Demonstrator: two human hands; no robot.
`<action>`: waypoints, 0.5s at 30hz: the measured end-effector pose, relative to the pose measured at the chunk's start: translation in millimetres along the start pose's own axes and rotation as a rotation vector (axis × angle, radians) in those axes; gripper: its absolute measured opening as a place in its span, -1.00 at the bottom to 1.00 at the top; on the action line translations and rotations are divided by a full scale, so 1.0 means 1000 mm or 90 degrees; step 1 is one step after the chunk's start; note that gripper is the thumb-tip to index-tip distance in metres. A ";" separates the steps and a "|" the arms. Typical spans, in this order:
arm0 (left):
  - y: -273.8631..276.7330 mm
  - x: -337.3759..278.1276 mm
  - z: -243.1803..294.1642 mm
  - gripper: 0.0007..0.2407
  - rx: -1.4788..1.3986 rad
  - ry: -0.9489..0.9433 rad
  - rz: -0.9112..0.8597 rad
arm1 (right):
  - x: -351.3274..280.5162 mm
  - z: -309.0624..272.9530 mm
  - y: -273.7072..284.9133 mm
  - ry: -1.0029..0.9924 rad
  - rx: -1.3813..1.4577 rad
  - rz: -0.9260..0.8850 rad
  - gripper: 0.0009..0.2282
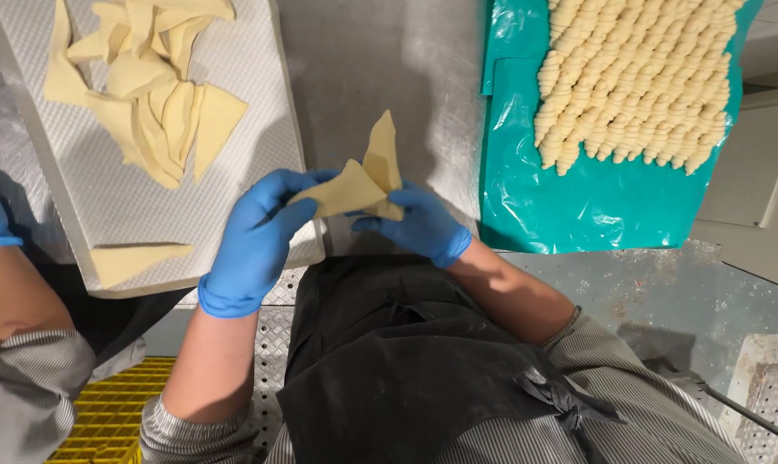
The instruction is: Rolling triangular pieces of dough into croissants and placing them on a tray.
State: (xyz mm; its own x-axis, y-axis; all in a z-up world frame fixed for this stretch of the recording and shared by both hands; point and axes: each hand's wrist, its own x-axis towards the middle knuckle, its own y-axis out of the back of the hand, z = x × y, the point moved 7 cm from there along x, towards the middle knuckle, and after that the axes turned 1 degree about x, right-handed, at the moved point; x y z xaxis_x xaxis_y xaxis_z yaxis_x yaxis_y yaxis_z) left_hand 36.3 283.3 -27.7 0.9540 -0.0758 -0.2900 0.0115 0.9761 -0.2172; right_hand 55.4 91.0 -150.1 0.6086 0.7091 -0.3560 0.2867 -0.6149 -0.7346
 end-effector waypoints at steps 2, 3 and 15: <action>0.008 -0.016 -0.002 -0.83 0.051 0.004 0.022 | 0.005 -0.008 0.001 0.023 -0.061 0.036 -0.43; 0.019 -0.027 -0.006 -0.84 -0.003 0.002 0.070 | 0.009 -0.013 -0.009 0.002 0.139 -0.007 -0.42; 0.045 -0.087 0.024 -0.79 -0.397 -0.125 0.157 | 0.095 -0.007 -0.049 0.000 -0.201 -0.074 -0.29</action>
State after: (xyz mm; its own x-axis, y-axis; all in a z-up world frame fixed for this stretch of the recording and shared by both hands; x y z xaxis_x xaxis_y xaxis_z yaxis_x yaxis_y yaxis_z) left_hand -39.2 338.5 10.2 0.9438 0.2290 -0.2381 -0.3304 0.6566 -0.6780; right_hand 104.2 185.9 -143.8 0.5584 0.7810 -0.2798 0.5692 -0.6060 -0.5556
